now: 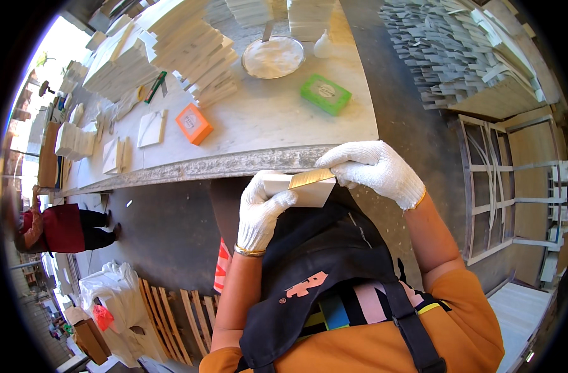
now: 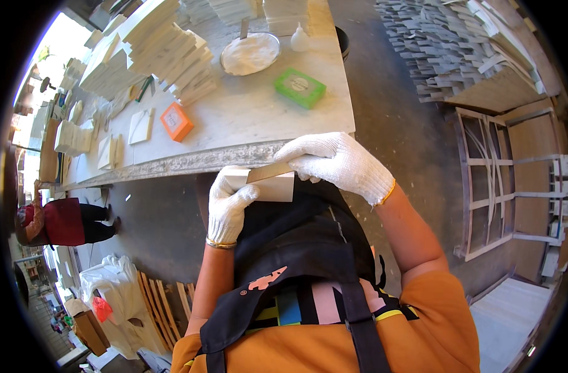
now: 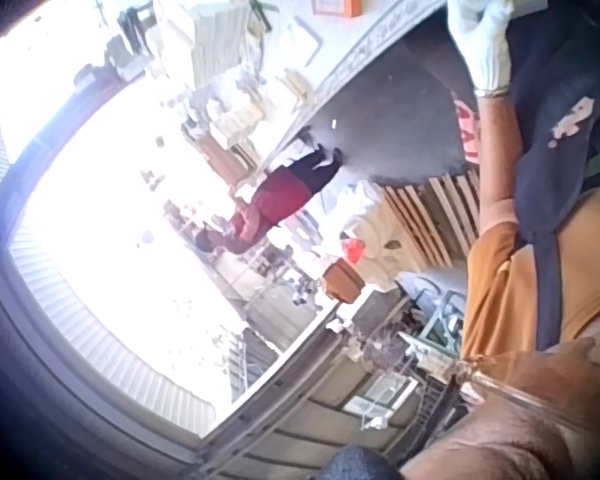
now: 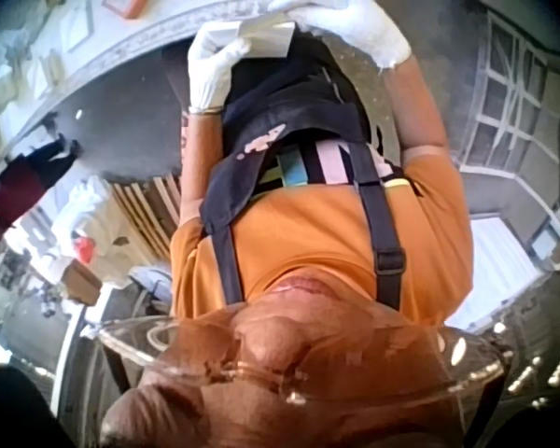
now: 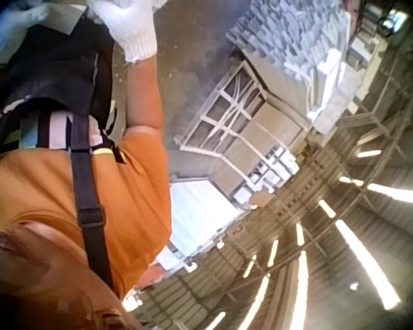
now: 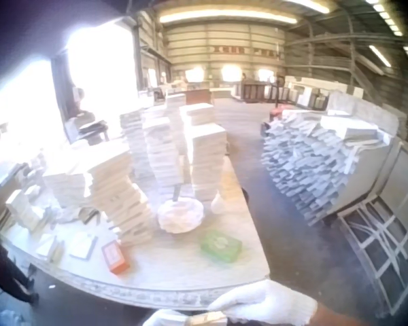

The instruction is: The person repeatedly picks up small white rectangular blocks, applies a white paste to edges with a metal spatula, and smooths the surfaces using green and orange sanding blocks. The person stacks the finished blocks on the table.

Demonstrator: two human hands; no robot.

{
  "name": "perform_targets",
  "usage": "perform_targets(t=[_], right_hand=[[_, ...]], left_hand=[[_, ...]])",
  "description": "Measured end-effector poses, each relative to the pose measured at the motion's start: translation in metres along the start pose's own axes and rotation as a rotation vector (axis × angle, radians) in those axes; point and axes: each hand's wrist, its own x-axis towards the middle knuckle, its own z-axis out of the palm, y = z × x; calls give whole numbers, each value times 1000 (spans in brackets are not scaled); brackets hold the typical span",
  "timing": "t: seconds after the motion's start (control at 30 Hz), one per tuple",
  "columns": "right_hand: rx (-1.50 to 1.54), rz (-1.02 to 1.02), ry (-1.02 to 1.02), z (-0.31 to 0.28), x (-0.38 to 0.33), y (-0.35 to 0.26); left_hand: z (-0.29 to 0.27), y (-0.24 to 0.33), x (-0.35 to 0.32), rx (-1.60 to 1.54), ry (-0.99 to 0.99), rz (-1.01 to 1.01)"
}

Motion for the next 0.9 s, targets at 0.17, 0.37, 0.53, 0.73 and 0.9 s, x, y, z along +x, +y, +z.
perform_targets(t=[0.17,0.37,0.53,0.73,0.9], right_hand=[[-42,24,125,10,-8,5],[-14,8,262,30,-12,2],[-69,-16,334,41,-13,4],[16,81,400,38,-14,2],[68,82,398,48,-12,5]], left_hand=[[9,4,-2,14,67,37],[11,10,-4,104,56,64],[12,7,-4,116,87,109],[10,3,-3,191,100,171],[11,4,-2,243,122,207]])
